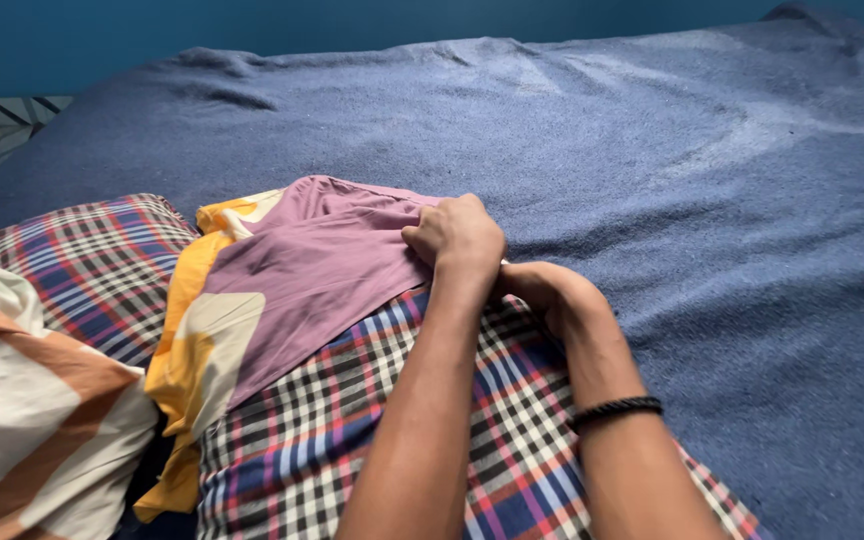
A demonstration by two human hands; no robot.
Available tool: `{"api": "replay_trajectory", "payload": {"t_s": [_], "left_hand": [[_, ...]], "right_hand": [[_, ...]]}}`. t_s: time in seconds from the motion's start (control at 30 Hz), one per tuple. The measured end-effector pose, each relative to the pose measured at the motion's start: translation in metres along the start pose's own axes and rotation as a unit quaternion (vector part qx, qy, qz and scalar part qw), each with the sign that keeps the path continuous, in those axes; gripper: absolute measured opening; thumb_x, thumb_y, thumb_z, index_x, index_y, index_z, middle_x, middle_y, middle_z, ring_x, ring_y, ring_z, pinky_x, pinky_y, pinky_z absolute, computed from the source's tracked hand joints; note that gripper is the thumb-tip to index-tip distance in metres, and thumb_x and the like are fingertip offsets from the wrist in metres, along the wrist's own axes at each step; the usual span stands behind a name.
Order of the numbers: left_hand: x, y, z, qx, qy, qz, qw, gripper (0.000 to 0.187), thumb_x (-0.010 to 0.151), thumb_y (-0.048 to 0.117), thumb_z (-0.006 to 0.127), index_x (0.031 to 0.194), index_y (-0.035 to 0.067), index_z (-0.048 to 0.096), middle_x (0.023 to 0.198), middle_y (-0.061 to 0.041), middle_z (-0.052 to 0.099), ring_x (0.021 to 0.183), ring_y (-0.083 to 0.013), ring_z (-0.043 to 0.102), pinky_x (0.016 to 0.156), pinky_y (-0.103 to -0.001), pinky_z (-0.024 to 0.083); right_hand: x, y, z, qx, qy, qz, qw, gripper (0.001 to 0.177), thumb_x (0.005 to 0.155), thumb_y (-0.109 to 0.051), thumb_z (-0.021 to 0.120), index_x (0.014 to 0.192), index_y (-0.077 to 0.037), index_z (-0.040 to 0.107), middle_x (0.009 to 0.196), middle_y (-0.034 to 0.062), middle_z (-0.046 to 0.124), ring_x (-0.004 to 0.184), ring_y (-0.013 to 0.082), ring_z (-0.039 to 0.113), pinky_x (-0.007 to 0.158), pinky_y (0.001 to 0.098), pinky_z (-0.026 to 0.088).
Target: The person puts a pillowcase onto a pillow by hand, stretching the fabric and tucking the pillow inside.
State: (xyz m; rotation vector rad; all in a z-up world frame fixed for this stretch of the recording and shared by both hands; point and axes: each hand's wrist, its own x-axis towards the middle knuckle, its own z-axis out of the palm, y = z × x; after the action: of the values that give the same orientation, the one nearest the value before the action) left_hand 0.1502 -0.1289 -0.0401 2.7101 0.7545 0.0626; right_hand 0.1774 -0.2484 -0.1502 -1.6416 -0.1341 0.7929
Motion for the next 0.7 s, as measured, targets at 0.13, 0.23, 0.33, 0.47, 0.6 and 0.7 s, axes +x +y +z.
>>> {"api": "replay_trajectory", "payload": {"t_s": [0.13, 0.23, 0.33, 0.47, 0.6, 0.7], "left_hand": [[0.01, 0.001, 0.005, 0.009, 0.036, 0.028, 0.999, 0.025, 0.091, 0.025, 0.069, 0.113, 0.018, 0.078, 0.116, -0.009, 0.075, 0.116, -0.0312, 0.069, 0.095, -0.048, 0.051], [0.007, -0.01, 0.002, -0.008, -0.036, 0.067, 0.997, 0.036, 0.078, 0.029, 0.081, 0.11, 0.013, 0.077, 0.112, -0.012, 0.074, 0.111, -0.0281, 0.071, 0.092, -0.041, 0.056], [0.004, -0.008, 0.003, -0.012, -0.018, 0.096, 0.995, 0.034, 0.073, 0.026, 0.083, 0.104, 0.015, 0.078, 0.106, -0.012, 0.076, 0.107, -0.026, 0.071, 0.094, -0.04, 0.053], [0.003, 0.0, -0.001, -0.106, 0.014, 0.138, 0.985, 0.025, 0.07, 0.022, 0.081, 0.093, 0.014, 0.081, 0.101, -0.013, 0.078, 0.099, -0.0278, 0.074, 0.089, -0.039, 0.056], [-0.006, 0.002, -0.013, -0.149, -0.005, 0.162, 0.975, 0.021, 0.066, 0.016, 0.076, 0.085, 0.018, 0.083, 0.093, -0.012, 0.078, 0.091, -0.0257, 0.077, 0.083, -0.037, 0.059], [-0.014, 0.003, -0.025, -0.158, -0.025, 0.182, 0.97, 0.024, 0.066, 0.012, 0.07, 0.085, 0.019, 0.084, 0.088, -0.012, 0.079, 0.085, -0.0241, 0.079, 0.081, -0.036, 0.062]], "right_hand": [[0.008, -0.015, 0.014, -0.017, 0.059, 0.048, 0.997, 0.023, 0.082, -0.028, 0.067, 0.073, -0.007, 0.068, 0.068, 0.0019, 0.066, 0.059, 0.0149, 0.054, 0.058, 0.0305, 0.044], [0.014, -0.001, 0.017, 0.003, 0.097, -0.061, 0.993, 0.021, 0.077, -0.019, 0.069, 0.069, 0.0, 0.071, 0.07, 0.0055, 0.07, 0.062, 0.0143, 0.062, 0.059, 0.0285, 0.047], [0.0, 0.001, 0.015, -0.024, 0.215, -0.097, 0.972, 0.02, 0.074, -0.017, 0.066, 0.068, -0.001, 0.074, 0.062, 0.0063, 0.07, 0.056, 0.0151, 0.061, 0.053, 0.0297, 0.045], [-0.024, -0.023, 0.016, -0.115, 0.266, -0.098, 0.952, 0.021, 0.076, -0.012, 0.065, 0.065, 0.006, 0.066, 0.056, 0.0018, 0.056, 0.052, 0.01, 0.047, 0.046, 0.034, 0.035], [-0.053, -0.034, 0.035, -0.022, 0.287, -0.2, 0.937, 0.017, 0.077, -0.009, 0.066, 0.065, 0.002, 0.072, 0.053, -0.0021, 0.06, 0.047, 0.0053, 0.047, 0.043, 0.0278, 0.034], [-0.073, -0.042, 0.049, -0.046, 0.34, -0.23, 0.911, 0.018, 0.079, -0.012, 0.069, 0.066, -0.001, 0.074, 0.053, -0.0028, 0.062, 0.048, 0.0024, 0.05, 0.044, 0.0246, 0.037]]}}
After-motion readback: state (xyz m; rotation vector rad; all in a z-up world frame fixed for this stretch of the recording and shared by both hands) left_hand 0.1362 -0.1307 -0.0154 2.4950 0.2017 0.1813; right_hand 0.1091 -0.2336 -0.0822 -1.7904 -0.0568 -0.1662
